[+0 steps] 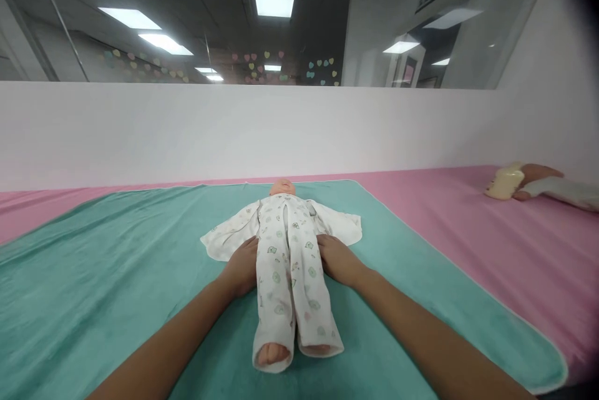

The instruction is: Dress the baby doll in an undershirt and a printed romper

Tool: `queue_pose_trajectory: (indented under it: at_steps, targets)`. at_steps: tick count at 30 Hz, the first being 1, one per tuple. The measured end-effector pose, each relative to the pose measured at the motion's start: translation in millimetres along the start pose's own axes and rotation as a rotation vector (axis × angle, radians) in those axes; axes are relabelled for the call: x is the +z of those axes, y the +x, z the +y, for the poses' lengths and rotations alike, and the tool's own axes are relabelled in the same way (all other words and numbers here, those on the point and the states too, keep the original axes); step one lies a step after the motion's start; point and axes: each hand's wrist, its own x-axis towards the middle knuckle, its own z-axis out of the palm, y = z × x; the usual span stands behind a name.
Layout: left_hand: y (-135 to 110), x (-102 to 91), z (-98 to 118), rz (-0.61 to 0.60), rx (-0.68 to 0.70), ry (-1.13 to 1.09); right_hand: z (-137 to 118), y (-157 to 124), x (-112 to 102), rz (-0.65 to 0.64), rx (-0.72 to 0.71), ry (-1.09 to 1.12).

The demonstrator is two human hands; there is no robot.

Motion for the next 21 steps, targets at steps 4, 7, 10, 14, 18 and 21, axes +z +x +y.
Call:
queue_pose_trajectory:
  at_steps: [4,7,10,14,18,21]
  targets:
    - [0.0,-5.7,-1.4,0.026,-0.029,-0.073,-1.0,-1.6,-3.9,0.026,0.059,0.019]
    - [2.1,-2.9,-2.1,0.020,-0.058,-0.137,-6.6,5.7,-3.9,0.036,0.120,0.060]
    - [3.9,0.8,0.3,-0.013,-0.031,-0.148,-11.3,11.5,-5.3,0.057,0.198,0.138]
    - [4.1,-6.8,13.7,-0.020,0.005,-0.093,-18.1,8.9,-15.5,0.016,0.230,0.310]
    - [7.2,-19.2,28.7,0.062,-0.023,-0.046,-30.0,2.3,-29.3,0.042,0.136,0.463]
    - [12.1,-16.7,28.5,0.148,-0.054,-0.073,-32.9,-2.2,-32.3,0.085,0.060,0.469]
